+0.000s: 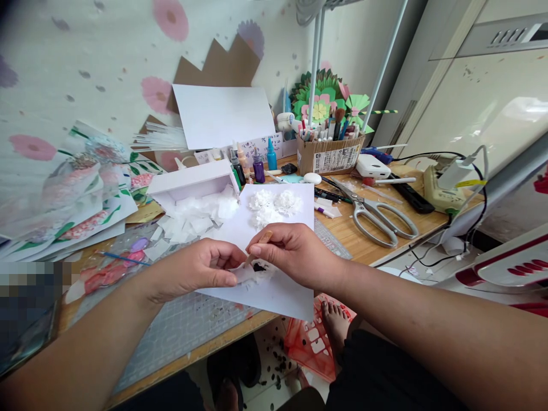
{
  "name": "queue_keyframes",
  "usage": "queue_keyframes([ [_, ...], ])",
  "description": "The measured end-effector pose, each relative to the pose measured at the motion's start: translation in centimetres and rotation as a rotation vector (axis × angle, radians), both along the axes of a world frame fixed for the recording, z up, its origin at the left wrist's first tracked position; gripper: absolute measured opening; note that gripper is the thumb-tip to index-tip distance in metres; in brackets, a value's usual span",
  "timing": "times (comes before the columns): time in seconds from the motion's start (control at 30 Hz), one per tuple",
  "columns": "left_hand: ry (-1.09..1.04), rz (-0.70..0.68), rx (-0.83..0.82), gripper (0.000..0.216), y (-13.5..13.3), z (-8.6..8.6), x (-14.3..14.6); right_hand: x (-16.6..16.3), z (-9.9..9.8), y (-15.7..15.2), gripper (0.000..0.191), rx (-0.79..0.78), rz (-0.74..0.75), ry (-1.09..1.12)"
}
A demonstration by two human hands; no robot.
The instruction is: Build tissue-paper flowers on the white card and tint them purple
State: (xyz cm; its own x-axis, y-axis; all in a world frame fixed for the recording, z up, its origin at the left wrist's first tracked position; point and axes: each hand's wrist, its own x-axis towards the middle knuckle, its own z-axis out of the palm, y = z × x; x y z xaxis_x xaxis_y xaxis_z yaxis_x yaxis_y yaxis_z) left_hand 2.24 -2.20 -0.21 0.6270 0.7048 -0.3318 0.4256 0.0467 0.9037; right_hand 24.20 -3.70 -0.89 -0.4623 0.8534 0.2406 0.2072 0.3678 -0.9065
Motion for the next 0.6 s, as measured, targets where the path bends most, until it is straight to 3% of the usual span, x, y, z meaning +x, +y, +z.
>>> queue_keyframes([
  [0.3,0.157,0.085,0.155,0.016,-0.9,-1.2,2.0,0.6,0.0,0.1,0.02,-0.016,0.019,-0.014],
  [0.6,0.319,0.063,0.456,0.008,-1.6,-1.9,3.6,1.0,-0.1,0.1,0.018,0.037,0.018,-0.154],
])
